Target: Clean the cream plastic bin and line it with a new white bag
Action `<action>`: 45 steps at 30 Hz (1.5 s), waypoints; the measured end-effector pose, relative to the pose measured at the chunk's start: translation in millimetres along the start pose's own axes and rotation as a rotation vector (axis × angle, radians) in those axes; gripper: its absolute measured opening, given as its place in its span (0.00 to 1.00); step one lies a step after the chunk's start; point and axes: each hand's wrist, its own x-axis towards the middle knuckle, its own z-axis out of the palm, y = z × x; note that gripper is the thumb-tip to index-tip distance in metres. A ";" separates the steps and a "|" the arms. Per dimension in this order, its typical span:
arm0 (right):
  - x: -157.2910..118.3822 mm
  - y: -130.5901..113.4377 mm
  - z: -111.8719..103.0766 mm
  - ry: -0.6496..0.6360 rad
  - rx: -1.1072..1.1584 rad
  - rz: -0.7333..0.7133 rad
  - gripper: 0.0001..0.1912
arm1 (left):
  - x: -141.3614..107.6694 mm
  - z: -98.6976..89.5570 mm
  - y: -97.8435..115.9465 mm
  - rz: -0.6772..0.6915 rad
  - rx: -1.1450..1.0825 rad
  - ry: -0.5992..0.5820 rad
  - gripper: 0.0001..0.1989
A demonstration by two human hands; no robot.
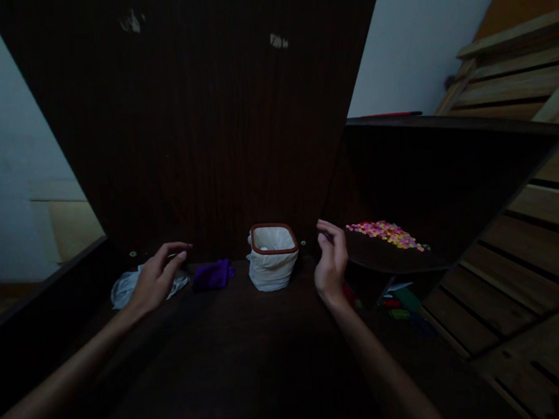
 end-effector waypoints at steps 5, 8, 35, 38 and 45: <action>-46.8 -41.5 8.1 -0.584 -0.200 -0.393 0.13 | -30.9 -17.2 0.0 0.279 0.421 -0.194 0.25; -76.7 -44.8 14.2 -1.127 -0.328 -0.371 0.20 | -51.1 -22.3 -4.9 0.338 0.521 -0.392 0.25; -150.9 9.9 7.9 -1.555 -0.533 -0.245 0.34 | -112.4 -13.4 -54.3 0.332 0.546 -0.841 0.35; -148.5 6.1 9.5 -1.588 -0.558 -0.225 0.35 | -112.8 -13.7 -54.7 0.322 0.556 -0.853 0.35; -147.6 4.7 10.3 -1.585 -0.550 -0.216 0.35 | -111.8 -14.2 -51.3 0.320 0.555 -0.846 0.35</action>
